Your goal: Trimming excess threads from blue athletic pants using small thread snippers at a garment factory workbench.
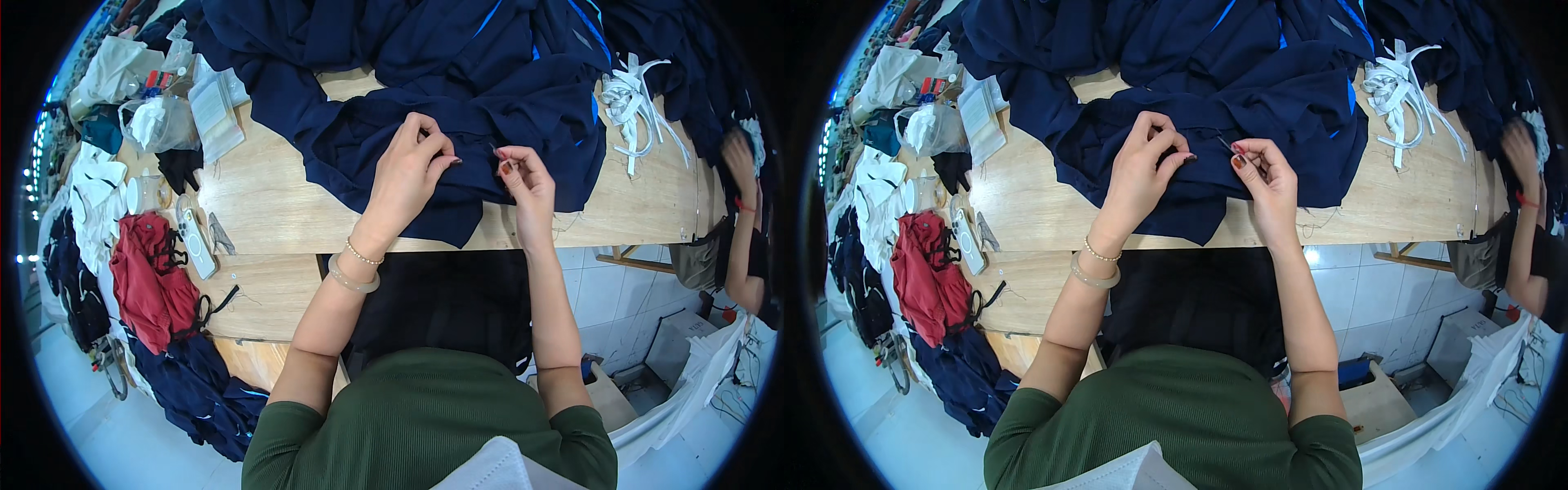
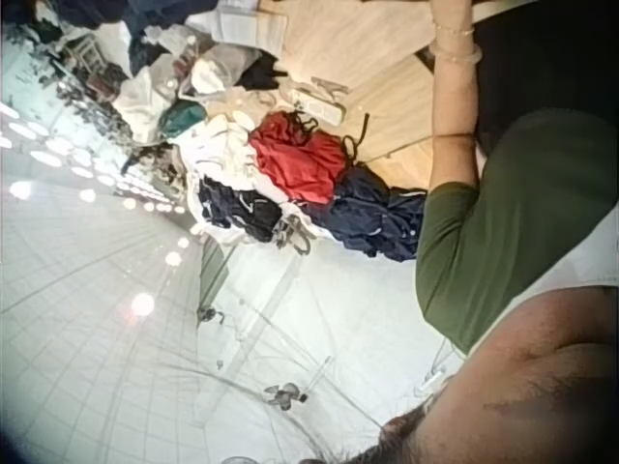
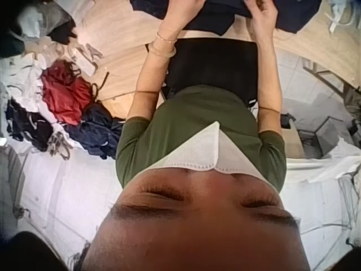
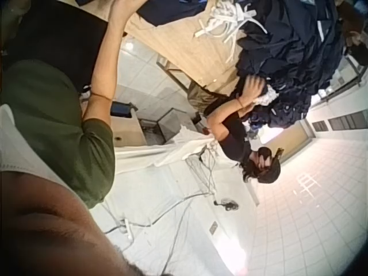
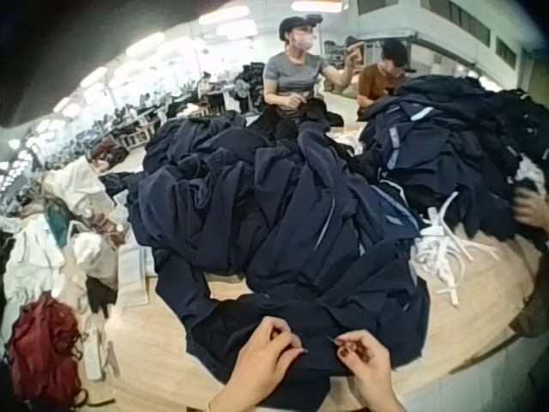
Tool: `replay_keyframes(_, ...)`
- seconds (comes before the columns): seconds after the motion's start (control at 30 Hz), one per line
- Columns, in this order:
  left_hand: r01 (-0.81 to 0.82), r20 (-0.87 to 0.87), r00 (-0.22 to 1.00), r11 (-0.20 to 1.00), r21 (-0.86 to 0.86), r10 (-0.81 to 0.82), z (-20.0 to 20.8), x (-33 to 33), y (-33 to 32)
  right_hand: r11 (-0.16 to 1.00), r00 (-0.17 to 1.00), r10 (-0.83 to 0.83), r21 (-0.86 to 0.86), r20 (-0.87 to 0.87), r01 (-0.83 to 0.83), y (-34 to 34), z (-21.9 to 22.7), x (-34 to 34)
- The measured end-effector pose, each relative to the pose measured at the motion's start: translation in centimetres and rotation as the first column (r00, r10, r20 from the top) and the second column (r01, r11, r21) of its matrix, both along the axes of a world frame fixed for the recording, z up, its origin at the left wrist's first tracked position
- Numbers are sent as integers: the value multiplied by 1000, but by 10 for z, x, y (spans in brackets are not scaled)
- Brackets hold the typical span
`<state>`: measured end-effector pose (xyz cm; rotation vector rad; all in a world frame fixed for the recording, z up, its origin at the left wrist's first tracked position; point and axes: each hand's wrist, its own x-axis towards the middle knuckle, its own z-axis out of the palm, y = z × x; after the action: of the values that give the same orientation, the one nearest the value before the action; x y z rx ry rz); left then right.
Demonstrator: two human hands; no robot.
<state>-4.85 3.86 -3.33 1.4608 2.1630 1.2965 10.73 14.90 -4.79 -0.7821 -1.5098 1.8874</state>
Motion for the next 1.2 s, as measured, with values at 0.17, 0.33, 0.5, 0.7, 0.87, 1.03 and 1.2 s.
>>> replay_keyframes(0.17, -10, -81, 997, 1000, -5, 9, 16, -15, -12, 999, 1000, -1, 34, 5, 1, 3, -22, 8)
replay_keyframes(0.33, -324, -339, 876, 940, 110, 342, 30, -51, -40, 999, 1000, -1, -44, 4, 1, 6, -16, 8)
replay_keyframes(0.5, -58, 39, 998, 998, 30, 57, 40, -17, -25, 998, 1000, -7, -64, 4, 7, 8, -8, 7)
replay_keyframes(0.7, 7, -21, 1000, 998, -67, -8, 6, 13, -7, 998, 994, 61, 10, -90, -60, -8, 24, -10)
replay_keyframes(0.87, -40, 6, 999, 995, -94, 41, -3, 9, 2, 998, 998, 62, -26, -27, -63, 2, 3, -19)
replay_keyframes(1.03, -82, -61, 995, 991, -106, 76, -11, 12, 3, 997, 998, 63, -40, -7, -63, 8, -5, -17)
replay_keyframes(1.2, -154, -125, 983, 975, -163, 134, -6, 16, 8, 997, 996, 83, 2, -26, -83, 6, -6, -18)
